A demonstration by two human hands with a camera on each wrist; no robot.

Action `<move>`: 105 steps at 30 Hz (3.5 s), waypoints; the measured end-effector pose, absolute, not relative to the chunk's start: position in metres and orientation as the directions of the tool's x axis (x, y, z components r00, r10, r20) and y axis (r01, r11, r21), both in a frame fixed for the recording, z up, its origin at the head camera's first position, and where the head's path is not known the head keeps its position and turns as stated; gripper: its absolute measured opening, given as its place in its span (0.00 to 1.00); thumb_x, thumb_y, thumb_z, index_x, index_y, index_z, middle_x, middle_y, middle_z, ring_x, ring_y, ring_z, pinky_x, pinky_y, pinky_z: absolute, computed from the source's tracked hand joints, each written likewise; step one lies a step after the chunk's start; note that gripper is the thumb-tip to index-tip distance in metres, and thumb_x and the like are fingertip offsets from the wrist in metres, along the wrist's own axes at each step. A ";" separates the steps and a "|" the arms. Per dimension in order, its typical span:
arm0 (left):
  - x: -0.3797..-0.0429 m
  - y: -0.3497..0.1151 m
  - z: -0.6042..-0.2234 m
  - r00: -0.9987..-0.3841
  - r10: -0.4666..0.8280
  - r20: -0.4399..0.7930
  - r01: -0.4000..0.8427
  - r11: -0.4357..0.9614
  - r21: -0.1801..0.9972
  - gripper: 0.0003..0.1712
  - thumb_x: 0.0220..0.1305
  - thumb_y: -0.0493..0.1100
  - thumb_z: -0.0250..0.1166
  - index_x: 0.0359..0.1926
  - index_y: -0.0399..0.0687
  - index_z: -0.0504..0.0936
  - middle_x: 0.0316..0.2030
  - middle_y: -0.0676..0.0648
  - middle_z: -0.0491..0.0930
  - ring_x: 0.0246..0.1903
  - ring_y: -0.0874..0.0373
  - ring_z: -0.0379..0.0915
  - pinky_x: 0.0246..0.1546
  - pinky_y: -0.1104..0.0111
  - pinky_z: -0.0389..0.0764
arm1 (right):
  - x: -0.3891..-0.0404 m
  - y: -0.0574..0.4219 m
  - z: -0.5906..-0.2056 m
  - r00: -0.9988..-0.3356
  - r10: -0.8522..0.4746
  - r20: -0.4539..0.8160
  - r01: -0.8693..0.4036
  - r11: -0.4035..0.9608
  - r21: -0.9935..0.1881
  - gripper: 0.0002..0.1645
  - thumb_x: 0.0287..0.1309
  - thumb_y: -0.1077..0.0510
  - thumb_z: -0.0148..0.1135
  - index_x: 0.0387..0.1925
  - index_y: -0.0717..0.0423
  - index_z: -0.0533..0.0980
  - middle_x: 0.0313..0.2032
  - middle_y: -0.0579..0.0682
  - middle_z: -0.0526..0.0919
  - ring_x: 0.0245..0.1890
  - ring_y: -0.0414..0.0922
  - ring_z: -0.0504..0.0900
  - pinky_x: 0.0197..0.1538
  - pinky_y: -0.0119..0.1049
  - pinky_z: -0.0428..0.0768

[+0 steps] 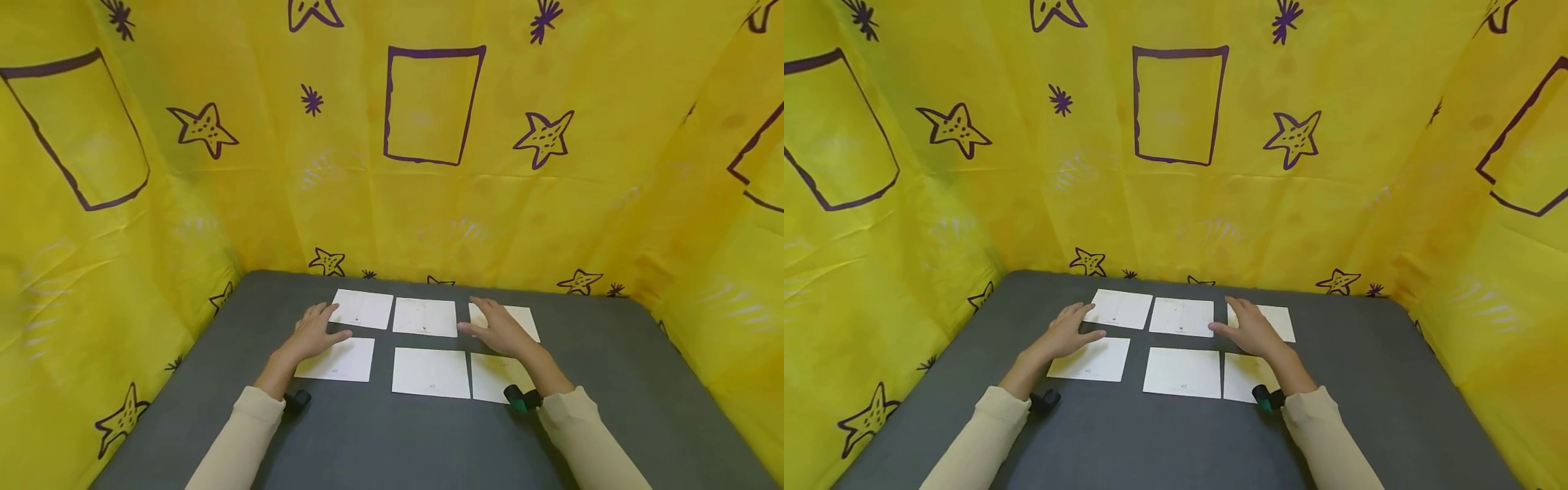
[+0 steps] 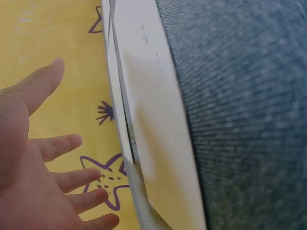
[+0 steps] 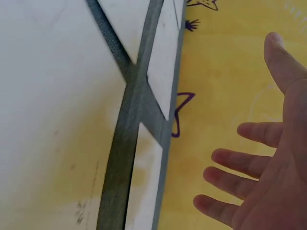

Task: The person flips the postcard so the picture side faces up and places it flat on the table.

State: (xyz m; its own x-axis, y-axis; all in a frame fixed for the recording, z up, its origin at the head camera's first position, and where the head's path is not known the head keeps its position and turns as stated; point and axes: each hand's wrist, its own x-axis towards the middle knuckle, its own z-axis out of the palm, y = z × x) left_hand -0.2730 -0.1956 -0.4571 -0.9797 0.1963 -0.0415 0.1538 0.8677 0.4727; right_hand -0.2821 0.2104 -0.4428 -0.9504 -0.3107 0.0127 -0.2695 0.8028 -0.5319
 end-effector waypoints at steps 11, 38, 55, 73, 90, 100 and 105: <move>-0.283 -0.199 -0.455 -0.981 0.184 -0.058 0.130 0.851 0.508 0.46 0.64 0.61 0.61 0.73 0.41 0.56 0.72 0.30 0.53 0.71 0.31 0.46 0.65 0.32 0.52 | -0.293 0.184 -0.434 -0.935 -0.354 -0.020 -0.281 0.776 -0.565 0.56 0.58 0.28 0.56 0.75 0.57 0.53 0.72 0.66 0.57 0.72 0.67 0.53 0.67 0.68 0.57; -0.300 -0.193 -0.452 -0.986 0.142 -0.083 0.055 0.761 0.647 0.46 0.65 0.61 0.60 0.74 0.40 0.55 0.72 0.31 0.52 0.71 0.33 0.49 0.68 0.39 0.57 | -0.316 0.104 -0.436 -0.898 -0.440 -0.005 -0.356 0.734 -0.578 0.48 0.61 0.34 0.57 0.72 0.57 0.59 0.71 0.63 0.62 0.72 0.62 0.58 0.68 0.63 0.61; -0.310 -0.191 -0.454 -0.988 0.119 -0.102 0.022 0.747 0.664 0.45 0.65 0.60 0.60 0.73 0.39 0.57 0.72 0.30 0.54 0.71 0.34 0.50 0.69 0.40 0.56 | -0.320 0.062 -0.454 -0.896 -0.443 -0.008 -0.359 0.736 -0.573 0.46 0.60 0.35 0.60 0.69 0.60 0.63 0.67 0.62 0.68 0.70 0.60 0.64 0.69 0.56 0.65; -0.319 -0.183 -0.464 -0.984 0.018 -0.175 -0.096 0.780 0.618 0.42 0.66 0.57 0.59 0.71 0.35 0.59 0.70 0.29 0.58 0.69 0.33 0.54 0.67 0.42 0.60 | -0.325 0.036 -0.473 -0.910 -0.414 0.019 -0.371 0.793 -0.484 0.43 0.58 0.36 0.63 0.65 0.61 0.69 0.59 0.62 0.78 0.61 0.58 0.74 0.64 0.51 0.72; -0.323 -0.182 -0.461 -0.984 -0.004 -0.176 -0.105 0.814 0.571 0.36 0.67 0.52 0.60 0.67 0.34 0.66 0.65 0.30 0.67 0.66 0.34 0.59 0.65 0.42 0.63 | -0.327 0.027 -0.472 -0.910 -0.413 0.026 -0.393 0.843 -0.368 0.40 0.56 0.36 0.65 0.60 0.59 0.74 0.51 0.57 0.83 0.54 0.56 0.78 0.57 0.48 0.76; -0.326 -0.187 -0.459 -0.991 -0.003 -0.137 -0.087 0.783 0.615 0.28 0.66 0.42 0.61 0.62 0.30 0.72 0.57 0.29 0.74 0.58 0.37 0.70 0.60 0.48 0.72 | -0.330 0.026 -0.473 -0.905 -0.424 0.036 -0.409 0.842 -0.352 0.36 0.55 0.37 0.67 0.56 0.57 0.78 0.49 0.54 0.85 0.51 0.56 0.79 0.55 0.47 0.76; -0.328 -0.191 -0.463 -0.992 -0.052 -0.116 -0.116 0.735 0.668 0.22 0.61 0.33 0.62 0.56 0.28 0.77 0.55 0.30 0.78 0.57 0.37 0.72 0.59 0.50 0.74 | -0.329 0.027 -0.472 -0.899 -0.437 0.031 -0.419 0.839 -0.348 0.35 0.53 0.37 0.68 0.55 0.56 0.79 0.50 0.53 0.85 0.51 0.56 0.78 0.55 0.47 0.76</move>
